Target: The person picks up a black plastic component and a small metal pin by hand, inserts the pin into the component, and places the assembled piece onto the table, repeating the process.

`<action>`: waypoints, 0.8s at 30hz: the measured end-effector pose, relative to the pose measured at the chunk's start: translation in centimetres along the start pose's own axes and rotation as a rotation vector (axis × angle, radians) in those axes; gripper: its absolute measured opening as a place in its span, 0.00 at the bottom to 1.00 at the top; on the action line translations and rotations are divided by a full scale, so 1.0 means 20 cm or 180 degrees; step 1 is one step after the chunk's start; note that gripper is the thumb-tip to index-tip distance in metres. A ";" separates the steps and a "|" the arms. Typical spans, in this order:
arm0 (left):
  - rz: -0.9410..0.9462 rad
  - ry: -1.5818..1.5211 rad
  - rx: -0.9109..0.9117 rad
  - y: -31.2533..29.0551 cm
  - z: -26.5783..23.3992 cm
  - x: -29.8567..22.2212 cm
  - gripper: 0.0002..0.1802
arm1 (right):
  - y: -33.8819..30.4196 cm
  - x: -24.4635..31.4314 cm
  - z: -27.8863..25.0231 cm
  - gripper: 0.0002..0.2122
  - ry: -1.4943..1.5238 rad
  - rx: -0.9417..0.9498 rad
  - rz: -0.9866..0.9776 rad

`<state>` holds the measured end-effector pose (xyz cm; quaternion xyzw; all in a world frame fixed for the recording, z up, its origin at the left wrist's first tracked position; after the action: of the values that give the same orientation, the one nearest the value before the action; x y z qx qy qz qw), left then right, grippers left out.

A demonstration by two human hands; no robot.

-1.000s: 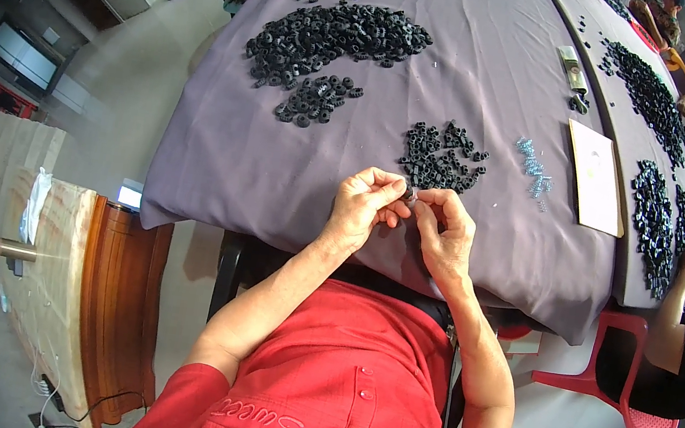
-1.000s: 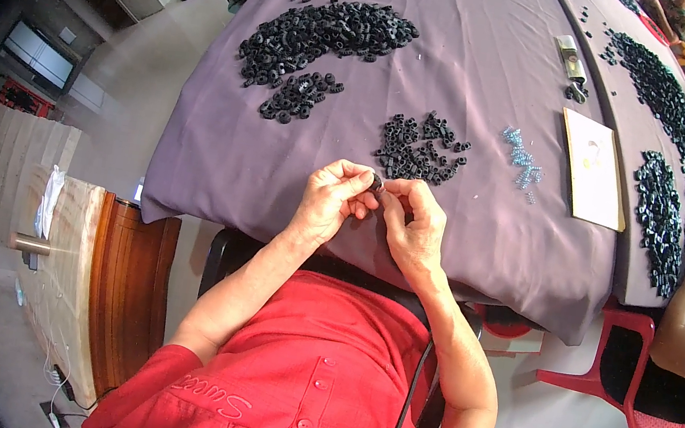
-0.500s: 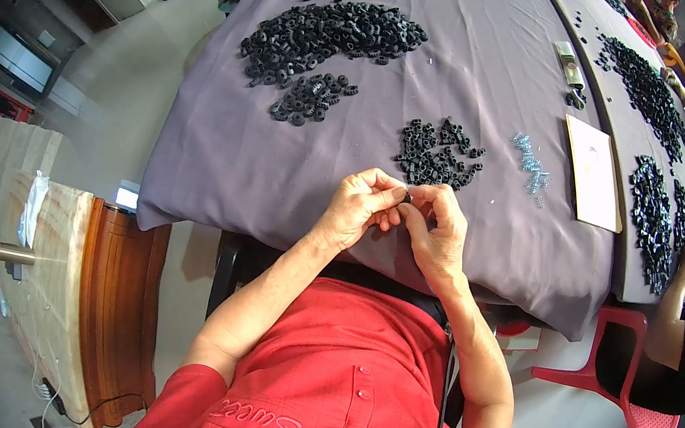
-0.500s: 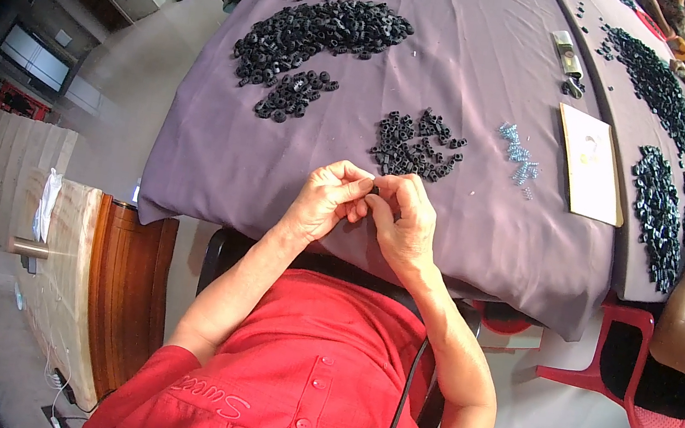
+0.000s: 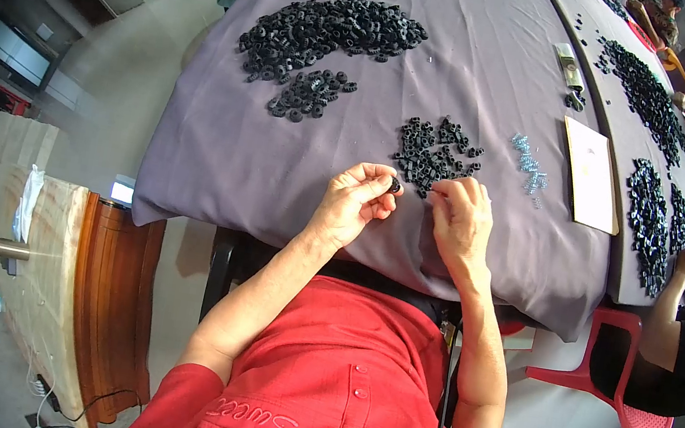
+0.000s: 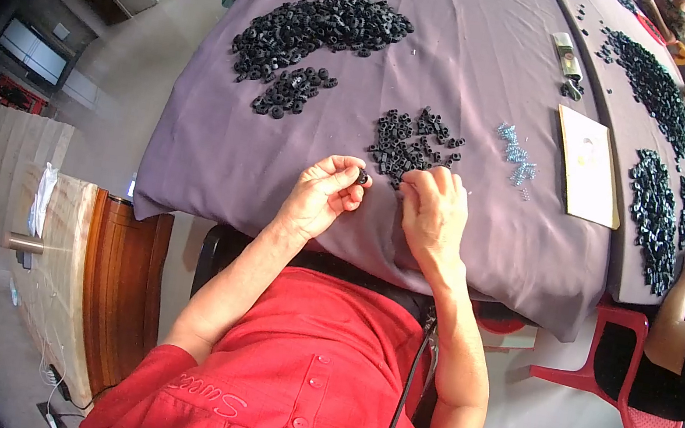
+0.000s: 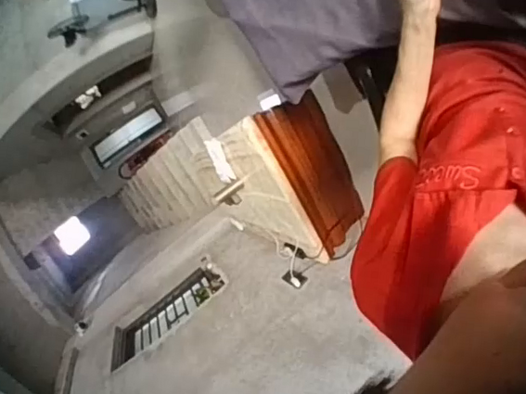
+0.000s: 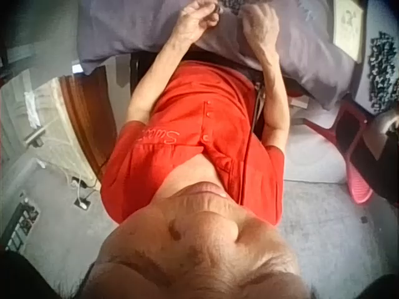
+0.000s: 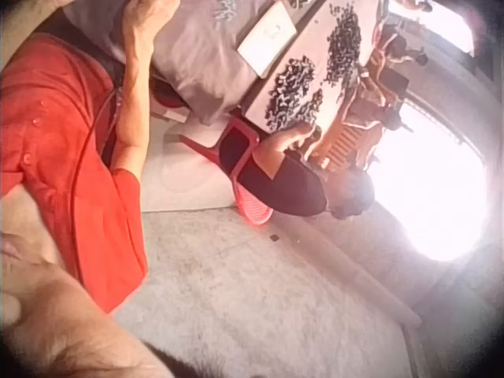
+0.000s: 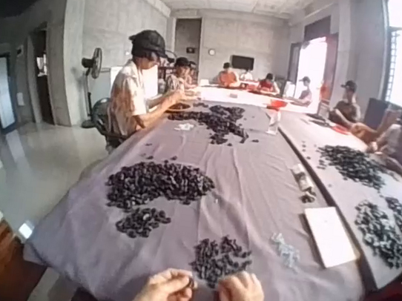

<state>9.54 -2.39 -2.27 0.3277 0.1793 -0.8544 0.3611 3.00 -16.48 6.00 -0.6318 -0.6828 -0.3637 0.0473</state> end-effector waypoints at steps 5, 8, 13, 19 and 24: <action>0.0000 0.0196 -0.0133 -0.01 0.02 -0.01 0.05 | 0.02 0.04 0.07 0.06 -0.0557 0.0129 -0.0035; -0.0002 0.0241 -0.0149 -0.01 0.01 -0.01 0.05 | 0.02 0.04 0.08 0.06 -0.0700 0.0164 -0.0014; -0.0024 0.0257 -0.0146 -0.01 0.02 -0.01 0.05 | 0.03 0.06 0.12 0.05 -0.0775 0.0360 -0.0012; 0.0011 0.0141 -0.0107 0.00 0.00 0.00 0.05 | 0.02 0.07 0.16 0.06 -0.0691 0.0653 -0.0059; 0.0009 0.0173 -0.0185 -0.01 0.00 0.00 0.05 | -0.01 0.10 0.11 0.07 -0.0249 0.0359 -0.0197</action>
<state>9.44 -2.28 -2.22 0.3404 0.2134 -0.8391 0.3667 3.33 -13.69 5.41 -0.6205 -0.7228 -0.3009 0.0448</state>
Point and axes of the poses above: each hand's wrist, its own y-axis towards the middle knuckle, its own z-axis out of the palm, x = y × z, the point moved 8 cm from there along y, towards the middle knuckle, and after that the axes turned 10 degrees about x, right-handed, at the moved point
